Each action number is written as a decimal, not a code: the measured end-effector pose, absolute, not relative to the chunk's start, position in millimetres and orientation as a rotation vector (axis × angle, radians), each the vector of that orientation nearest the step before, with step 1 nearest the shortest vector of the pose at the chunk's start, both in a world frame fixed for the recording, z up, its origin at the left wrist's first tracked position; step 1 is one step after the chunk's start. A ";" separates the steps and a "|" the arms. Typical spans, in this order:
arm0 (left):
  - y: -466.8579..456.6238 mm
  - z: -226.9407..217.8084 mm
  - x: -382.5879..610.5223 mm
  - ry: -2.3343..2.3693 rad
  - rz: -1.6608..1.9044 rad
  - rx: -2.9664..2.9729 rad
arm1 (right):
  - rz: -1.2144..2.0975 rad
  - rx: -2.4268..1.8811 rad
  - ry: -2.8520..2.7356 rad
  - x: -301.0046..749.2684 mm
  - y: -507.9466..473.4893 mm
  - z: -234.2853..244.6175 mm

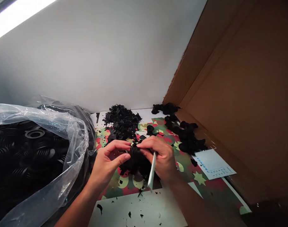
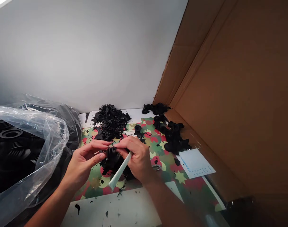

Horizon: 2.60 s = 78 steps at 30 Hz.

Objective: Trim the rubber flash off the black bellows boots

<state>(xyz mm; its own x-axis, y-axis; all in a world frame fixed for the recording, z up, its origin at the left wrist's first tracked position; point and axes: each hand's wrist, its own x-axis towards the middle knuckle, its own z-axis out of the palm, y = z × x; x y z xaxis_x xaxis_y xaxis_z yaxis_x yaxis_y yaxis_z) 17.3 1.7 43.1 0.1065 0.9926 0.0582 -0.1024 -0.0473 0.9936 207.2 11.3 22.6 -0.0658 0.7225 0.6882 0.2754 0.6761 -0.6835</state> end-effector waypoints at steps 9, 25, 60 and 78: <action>-2.6 40.3 22.2 1.034 1.123 1.223 | 0.397 -0.853 -1.748 204.4 7.1 17.6; -1.9 36.6 22.8 1.155 1.293 1.419 | 1.200 -0.911 -1.299 192.8 3.2 22.4; -0.4 21.9 34.5 1.114 1.569 1.423 | 0.139 -1.119 -1.612 182.4 4.4 18.6; 1.7 12.1 40.8 1.030 1.453 0.977 | 0.401 -1.406 -1.343 247.7 51.3 4.1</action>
<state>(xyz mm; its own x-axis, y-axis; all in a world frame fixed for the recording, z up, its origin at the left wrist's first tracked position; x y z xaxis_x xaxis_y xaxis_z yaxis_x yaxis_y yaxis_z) 40.8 1.7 12.1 -0.1109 0.9929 0.0426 -0.2885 -0.0732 0.9547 247.7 51.3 4.1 0.3006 0.8568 0.4189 0.4875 0.2395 -0.8396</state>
